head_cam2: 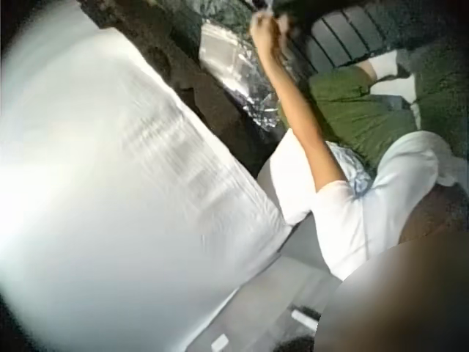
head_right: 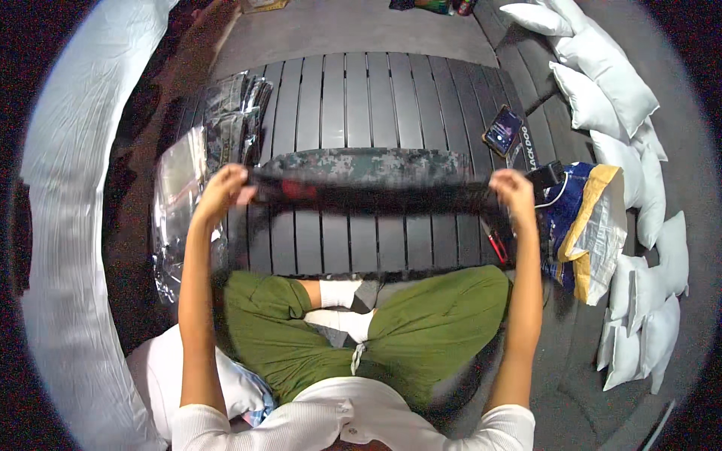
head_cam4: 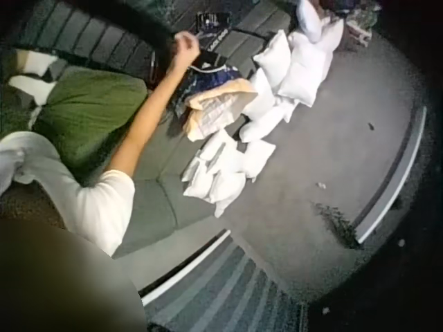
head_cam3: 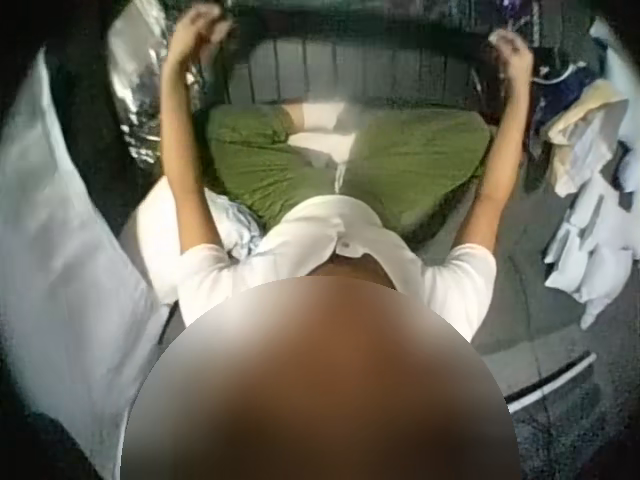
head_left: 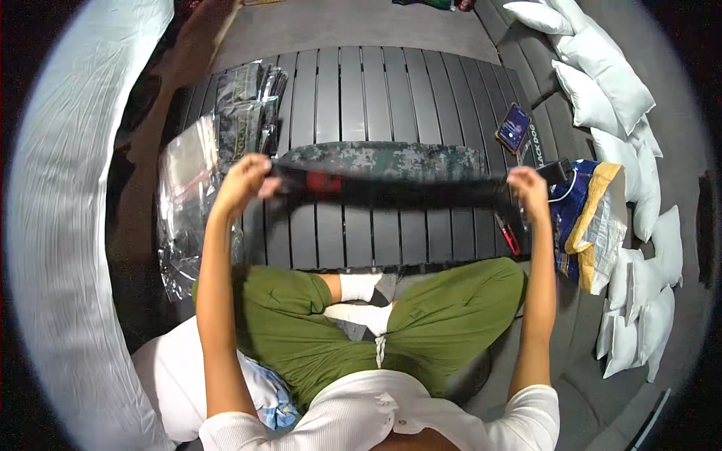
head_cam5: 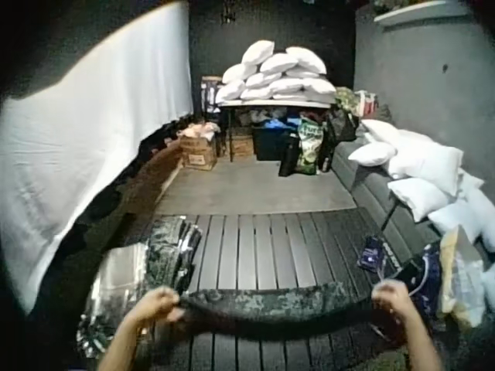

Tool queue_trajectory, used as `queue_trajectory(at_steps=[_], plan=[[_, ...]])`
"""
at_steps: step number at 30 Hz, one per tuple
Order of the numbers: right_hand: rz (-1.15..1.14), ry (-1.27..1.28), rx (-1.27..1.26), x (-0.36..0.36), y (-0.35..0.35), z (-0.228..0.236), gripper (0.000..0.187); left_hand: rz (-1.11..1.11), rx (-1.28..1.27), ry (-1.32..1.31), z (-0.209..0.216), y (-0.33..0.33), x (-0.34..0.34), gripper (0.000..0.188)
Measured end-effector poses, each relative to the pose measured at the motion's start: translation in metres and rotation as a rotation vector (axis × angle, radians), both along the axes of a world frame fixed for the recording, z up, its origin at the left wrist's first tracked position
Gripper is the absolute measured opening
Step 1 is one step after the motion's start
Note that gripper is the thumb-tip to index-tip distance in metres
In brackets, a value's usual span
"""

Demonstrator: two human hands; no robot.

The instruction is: Folding a camo-patterned neck gaiter and placing it into a clear plastic adhesive bag.

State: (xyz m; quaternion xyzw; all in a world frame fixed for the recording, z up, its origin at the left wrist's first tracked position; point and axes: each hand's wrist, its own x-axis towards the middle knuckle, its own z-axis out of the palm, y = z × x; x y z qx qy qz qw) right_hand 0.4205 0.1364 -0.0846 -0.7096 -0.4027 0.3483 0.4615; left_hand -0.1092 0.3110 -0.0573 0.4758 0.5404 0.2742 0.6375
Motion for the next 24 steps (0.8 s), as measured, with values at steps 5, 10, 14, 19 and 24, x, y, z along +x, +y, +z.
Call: queue_trajectory(at_steps=[5, 10, 14, 19, 24], plan=[[-0.135, 0.346, 0.375, 0.007, 0.067, 0.048, 0.022, -0.040, 0.133, -0.372, 0.010, 0.091, 0.006, 0.021], [-0.068, 0.385, 0.569, 0.022, 0.067, 0.093, 0.016, -0.069, 0.281, -0.557, 0.053, 0.111, 0.016, 0.014], [-0.060, 0.281, 0.524, 0.009, 0.033, 0.094, 0.013, -0.114, 0.323, -0.488, 0.054, 0.086, 0.002, 0.010], [-0.035, 0.108, 0.209, 0.012, -0.011, 0.021, 0.015, -0.195, 0.172, -0.289, -0.009, 0.048, 0.005, 0.010], [0.117, 0.127, -0.063, -0.015, -0.038, -0.038, 0.026, -0.231, 0.003, -0.137, -0.071, 0.016, -0.016, 0.014]])
